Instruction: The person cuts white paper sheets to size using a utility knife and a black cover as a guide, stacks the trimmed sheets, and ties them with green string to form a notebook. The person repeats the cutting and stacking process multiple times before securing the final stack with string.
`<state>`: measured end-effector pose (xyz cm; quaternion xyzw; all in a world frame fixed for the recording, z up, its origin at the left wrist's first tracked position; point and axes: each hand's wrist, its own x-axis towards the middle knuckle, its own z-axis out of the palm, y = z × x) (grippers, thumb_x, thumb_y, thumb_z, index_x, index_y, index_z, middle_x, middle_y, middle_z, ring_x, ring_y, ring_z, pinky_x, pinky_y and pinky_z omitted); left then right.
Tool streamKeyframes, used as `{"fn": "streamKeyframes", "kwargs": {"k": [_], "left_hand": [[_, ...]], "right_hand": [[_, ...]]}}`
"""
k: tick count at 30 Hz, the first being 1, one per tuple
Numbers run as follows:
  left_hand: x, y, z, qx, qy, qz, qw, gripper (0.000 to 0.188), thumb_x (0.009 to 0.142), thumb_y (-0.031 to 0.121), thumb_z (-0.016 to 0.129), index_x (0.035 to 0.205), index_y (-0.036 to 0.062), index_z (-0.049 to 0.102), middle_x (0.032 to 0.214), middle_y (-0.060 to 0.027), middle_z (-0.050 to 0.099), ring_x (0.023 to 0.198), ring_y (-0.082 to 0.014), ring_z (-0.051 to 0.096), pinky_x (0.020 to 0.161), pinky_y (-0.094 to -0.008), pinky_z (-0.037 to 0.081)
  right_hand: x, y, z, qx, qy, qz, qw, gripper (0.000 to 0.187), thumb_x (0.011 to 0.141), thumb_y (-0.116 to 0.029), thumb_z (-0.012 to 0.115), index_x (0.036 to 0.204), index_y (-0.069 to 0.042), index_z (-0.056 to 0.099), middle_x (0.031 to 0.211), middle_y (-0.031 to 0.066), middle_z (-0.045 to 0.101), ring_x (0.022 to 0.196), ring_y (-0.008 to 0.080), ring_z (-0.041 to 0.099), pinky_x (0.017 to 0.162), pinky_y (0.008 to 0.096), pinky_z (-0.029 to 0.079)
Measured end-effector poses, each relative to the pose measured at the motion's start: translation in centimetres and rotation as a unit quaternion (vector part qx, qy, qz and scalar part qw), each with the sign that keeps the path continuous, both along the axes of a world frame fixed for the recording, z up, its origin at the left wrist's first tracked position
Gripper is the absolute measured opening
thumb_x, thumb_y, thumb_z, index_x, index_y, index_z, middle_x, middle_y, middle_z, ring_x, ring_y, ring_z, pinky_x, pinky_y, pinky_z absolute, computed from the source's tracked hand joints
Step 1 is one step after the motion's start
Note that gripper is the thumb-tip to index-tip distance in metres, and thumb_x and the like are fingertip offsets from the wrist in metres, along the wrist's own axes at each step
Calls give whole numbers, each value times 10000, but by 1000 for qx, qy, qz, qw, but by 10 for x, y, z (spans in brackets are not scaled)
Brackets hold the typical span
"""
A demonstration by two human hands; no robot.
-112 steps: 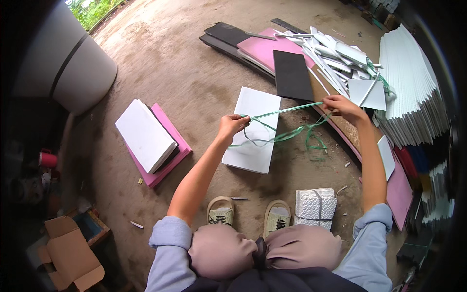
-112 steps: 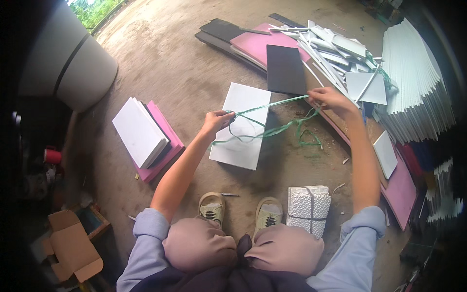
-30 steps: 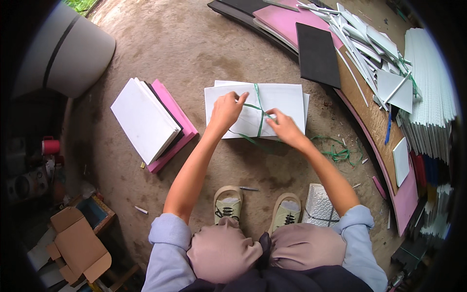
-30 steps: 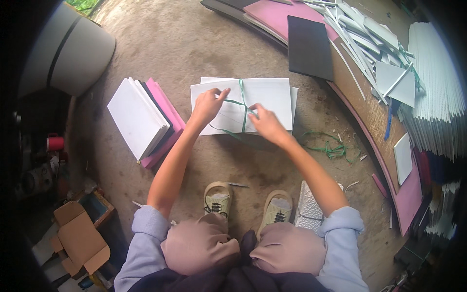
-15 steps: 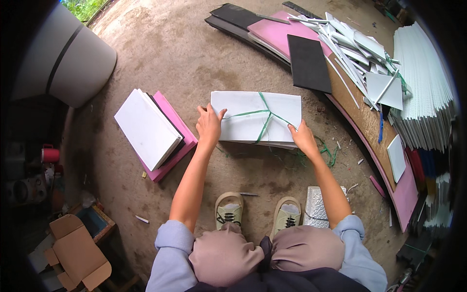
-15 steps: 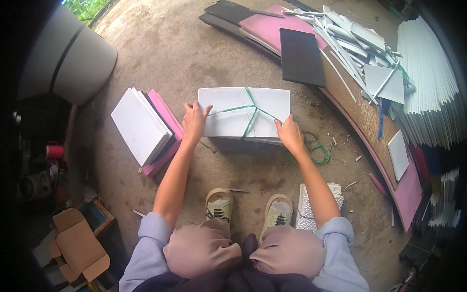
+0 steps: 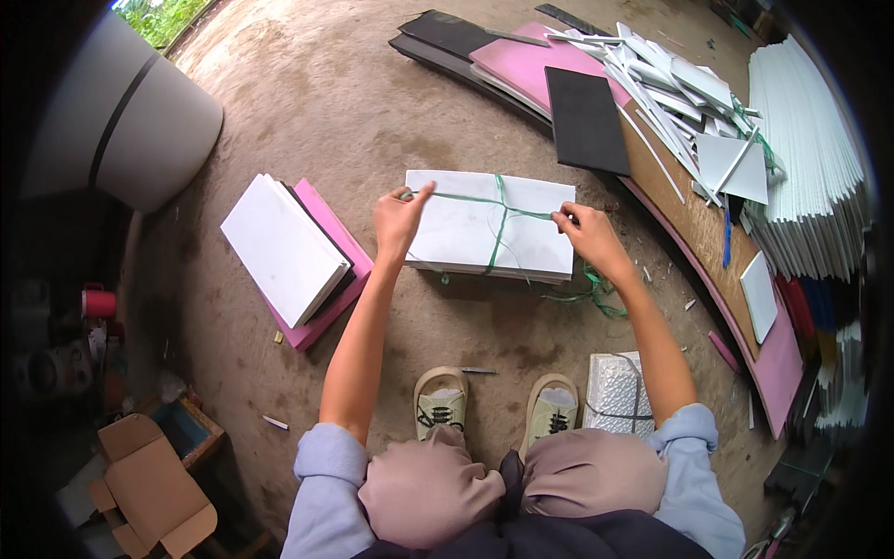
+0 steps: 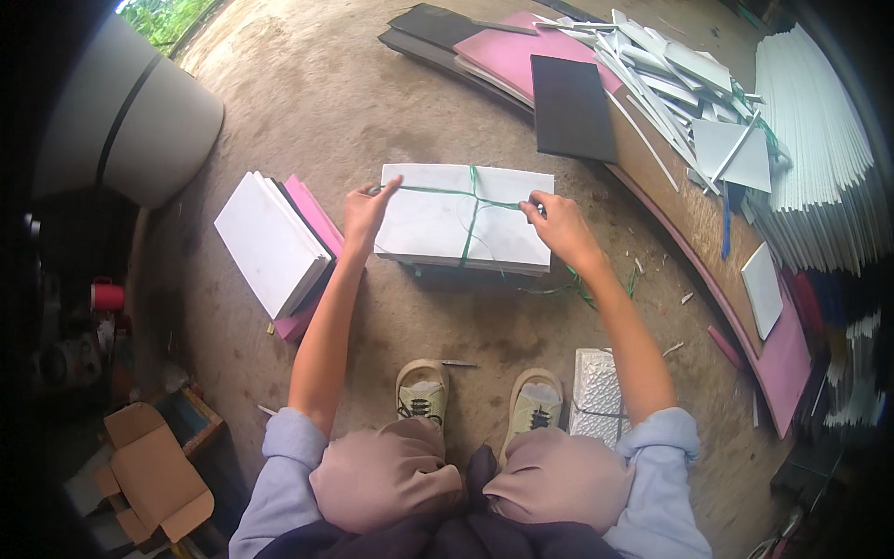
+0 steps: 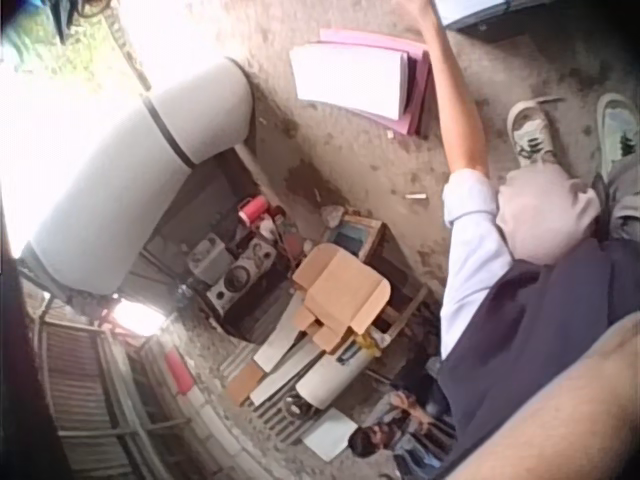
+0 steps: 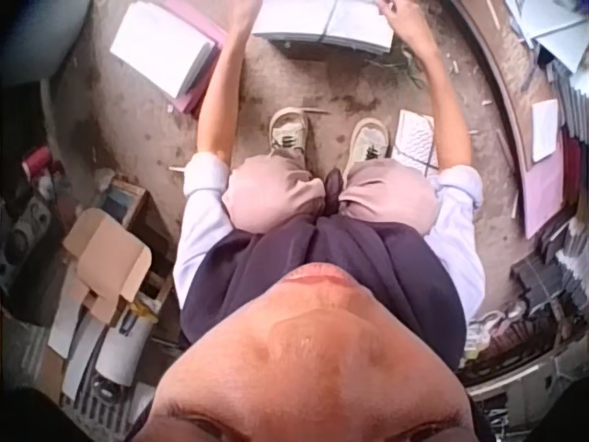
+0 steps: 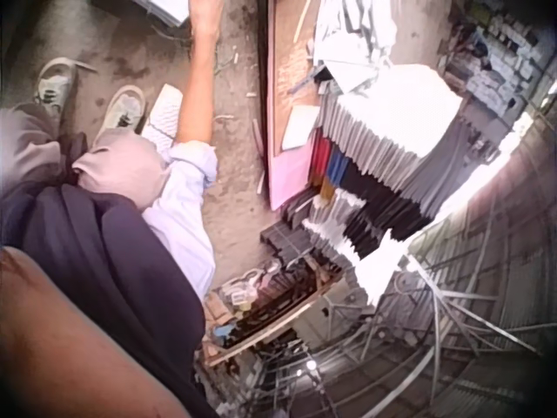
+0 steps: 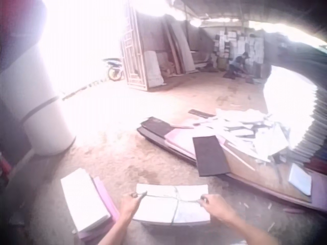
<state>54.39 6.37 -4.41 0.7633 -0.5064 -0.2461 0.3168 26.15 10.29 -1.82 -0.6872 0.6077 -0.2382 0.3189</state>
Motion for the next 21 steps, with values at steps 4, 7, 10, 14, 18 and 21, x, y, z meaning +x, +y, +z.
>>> {"fn": "streamKeyframes", "kwargs": {"k": [4, 7, 10, 14, 18, 21], "left_hand": [[18, -6, -20, -94, -58, 5, 994, 262, 713, 197, 647, 846, -27, 629, 676, -180, 616, 607, -266, 616, 572, -332, 459], [31, -7, -45, -112, -156, -35, 981, 129, 709, 105, 608, 758, -13, 593, 694, -191, 594, 632, -290, 604, 589, -351, 457], [33, -6, -63, -128, -153, -48, 979, 103, 715, 74, 592, 655, 2, 549, 655, -171, 574, 622, -303, 587, 576, -374, 450], [35, -7, -72, -154, -126, -57, 978, 116, 723, 79, 588, 661, -9, 545, 646, -167, 575, 597, -285, 586, 554, -371, 437], [52, -4, -84, -151, -73, -33, 985, 202, 754, 140, 590, 656, -24, 523, 528, -136, 513, 470, -210, 517, 484, -352, 393], [66, 5, -103, -67, 85, 17, 994, 286, 780, 208, 590, 629, -17, 502, 462, -74, 398, 424, -119, 386, 434, -313, 340]], "right_hand": [[4, -3, -16, -29, 98, 46, 994, 217, 828, -250, 517, 877, -61, 611, 746, 198, 600, 709, 363, 588, 628, 419, 457], [0, 2, -37, -33, 169, 25, 985, 216, 836, -251, 501, 852, -64, 608, 730, 197, 602, 701, 362, 589, 627, 429, 467], [-3, 3, -56, -20, 212, 3, 977, 215, 849, -252, 482, 851, -69, 596, 697, 202, 596, 684, 360, 592, 607, 438, 468], [-3, 4, -65, -1, 235, -8, 972, 215, 858, -268, 470, 868, -88, 589, 686, 204, 591, 685, 362, 592, 590, 446, 464], [-21, 12, -66, 5, 207, -28, 978, 227, 864, -289, 461, 857, -95, 578, 700, 201, 588, 701, 376, 581, 577, 454, 453], [-44, 25, -79, 22, 145, -72, 987, 241, 869, -297, 452, 857, -88, 574, 723, 195, 590, 731, 388, 570, 595, 434, 453]]}}
